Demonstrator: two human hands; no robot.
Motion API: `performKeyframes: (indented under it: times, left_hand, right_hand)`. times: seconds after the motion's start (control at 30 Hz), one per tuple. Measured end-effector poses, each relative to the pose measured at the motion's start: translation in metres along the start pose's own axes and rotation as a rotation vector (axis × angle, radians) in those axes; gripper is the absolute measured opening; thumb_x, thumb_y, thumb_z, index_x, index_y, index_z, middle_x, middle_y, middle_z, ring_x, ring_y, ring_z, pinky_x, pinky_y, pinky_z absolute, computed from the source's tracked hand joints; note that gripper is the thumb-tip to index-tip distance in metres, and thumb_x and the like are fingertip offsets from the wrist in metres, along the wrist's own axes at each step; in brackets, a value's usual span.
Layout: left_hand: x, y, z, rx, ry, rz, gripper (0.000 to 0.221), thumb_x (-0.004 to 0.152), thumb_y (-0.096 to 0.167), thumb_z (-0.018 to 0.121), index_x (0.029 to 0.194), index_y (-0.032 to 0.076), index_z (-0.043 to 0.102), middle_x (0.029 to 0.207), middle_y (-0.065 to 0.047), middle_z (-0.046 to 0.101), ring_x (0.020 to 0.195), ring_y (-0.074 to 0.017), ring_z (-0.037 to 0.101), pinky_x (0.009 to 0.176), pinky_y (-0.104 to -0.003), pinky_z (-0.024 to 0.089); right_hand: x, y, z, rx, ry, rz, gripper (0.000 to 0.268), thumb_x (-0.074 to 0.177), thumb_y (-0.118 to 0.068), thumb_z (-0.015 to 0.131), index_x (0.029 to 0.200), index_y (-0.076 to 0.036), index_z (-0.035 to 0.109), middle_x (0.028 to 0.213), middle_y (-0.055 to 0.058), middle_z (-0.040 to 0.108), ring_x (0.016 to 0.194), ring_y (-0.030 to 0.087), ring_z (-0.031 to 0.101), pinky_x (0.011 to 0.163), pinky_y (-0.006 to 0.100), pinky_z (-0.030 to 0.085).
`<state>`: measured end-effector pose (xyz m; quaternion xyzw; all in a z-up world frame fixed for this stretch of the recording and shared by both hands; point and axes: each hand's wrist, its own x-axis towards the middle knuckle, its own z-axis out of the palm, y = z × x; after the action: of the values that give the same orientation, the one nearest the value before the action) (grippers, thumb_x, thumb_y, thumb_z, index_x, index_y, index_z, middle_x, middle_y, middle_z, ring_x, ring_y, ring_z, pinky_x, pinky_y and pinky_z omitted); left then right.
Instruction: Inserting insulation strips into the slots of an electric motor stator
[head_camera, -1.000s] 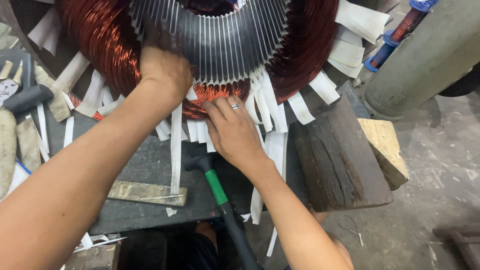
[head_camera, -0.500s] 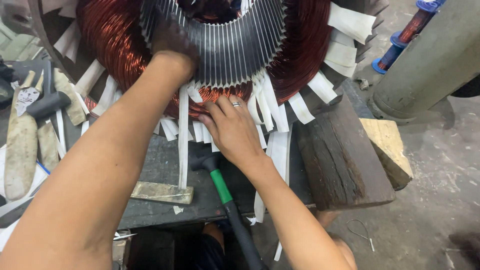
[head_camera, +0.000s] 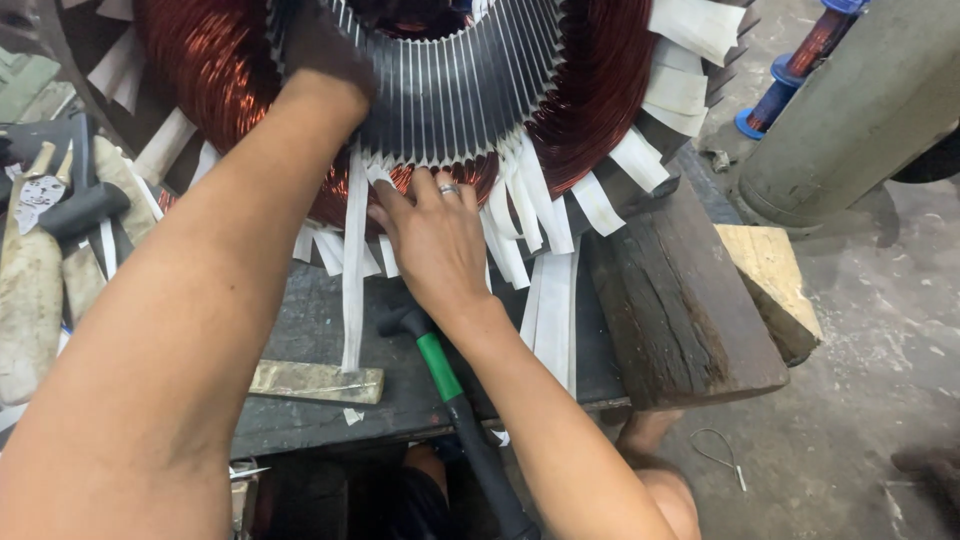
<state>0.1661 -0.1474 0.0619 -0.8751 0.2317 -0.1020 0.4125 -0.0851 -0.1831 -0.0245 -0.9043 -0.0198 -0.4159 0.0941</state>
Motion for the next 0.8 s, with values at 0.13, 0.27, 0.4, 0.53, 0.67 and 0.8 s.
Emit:
performKeyframes:
  times: [0.13, 0.27, 0.4, 0.53, 0.67, 0.8]
  left_hand:
    - [0.018, 0.004, 0.004, -0.055, 0.026, 0.027, 0.051, 0.108, 0.033, 0.042, 0.149, 0.023, 0.071, 0.154, -0.005, 0.072, 0.15, -0.0309, 0.057, 0.118, -0.054, 0.028]
    - [0.018, 0.005, 0.012, -0.156, 0.11, 0.034, 0.051, 0.105, 0.036, 0.044, 0.148, 0.028, 0.07, 0.155, -0.007, 0.07, 0.151, -0.0338, 0.055, 0.114, -0.057, 0.034]
    - [-0.005, 0.002, 0.004, -0.18, 0.05, -0.007, 0.051, 0.107, 0.038, 0.043, 0.146, 0.026, 0.073, 0.16, -0.012, 0.065, 0.153, -0.0355, 0.051, 0.118, -0.052, 0.037]
    - [0.004, 0.017, 0.023, -0.11, 0.177, -0.005, 0.053, 0.108, 0.041, 0.038, 0.145, 0.028, 0.074, 0.154, -0.008, 0.072, 0.155, -0.0363, 0.05, 0.125, -0.06, 0.015]
    - [-0.024, 0.023, 0.004, -0.128, 0.185, -0.023, 0.058, 0.111, 0.048, 0.035, 0.144, 0.019, 0.073, 0.166, -0.022, 0.059, 0.161, -0.0509, 0.038, 0.127, -0.071, 0.002]
    - [-0.049, 0.025, -0.01, -0.168, 0.175, -0.034, 0.075, 0.114, 0.066, 0.022, 0.142, 0.02, 0.074, 0.172, -0.021, 0.052, 0.165, -0.0551, 0.029, 0.125, -0.073, -0.003]
  right_hand:
    - [0.002, -0.002, -0.005, 0.094, -0.174, 0.063, 0.027, 0.108, -0.034, 0.059, 0.113, -0.017, 0.08, 0.105, 0.012, 0.065, 0.089, 0.037, 0.064, 0.082, 0.052, 0.04]
    - [-0.003, 0.0, 0.001, 0.058, -0.013, 0.011, 0.025, 0.106, -0.033, 0.063, 0.103, -0.015, 0.081, 0.099, 0.009, 0.061, 0.093, 0.038, 0.058, 0.077, 0.054, 0.041]
    - [-0.002, -0.002, -0.001, 0.069, 0.002, 0.004, 0.021, 0.105, -0.031, 0.064, 0.105, -0.018, 0.079, 0.096, 0.009, 0.057, 0.092, 0.038, 0.057, 0.076, 0.054, 0.042]
    - [-0.003, -0.005, -0.002, 0.063, 0.023, 0.001, 0.02, 0.105, -0.03, 0.064, 0.108, -0.017, 0.08, 0.096, 0.01, 0.058, 0.09, 0.038, 0.056, 0.075, 0.054, 0.041]
    - [0.0, -0.004, 0.0, 0.069, 0.026, 0.027, 0.021, 0.106, -0.03, 0.065, 0.111, -0.017, 0.081, 0.096, 0.009, 0.058, 0.09, 0.037, 0.055, 0.075, 0.053, 0.041]
    - [-0.002, -0.003, -0.002, 0.086, 0.035, 0.015, 0.022, 0.106, -0.031, 0.067, 0.114, -0.017, 0.082, 0.098, 0.011, 0.058, 0.092, 0.041, 0.058, 0.078, 0.055, 0.044]
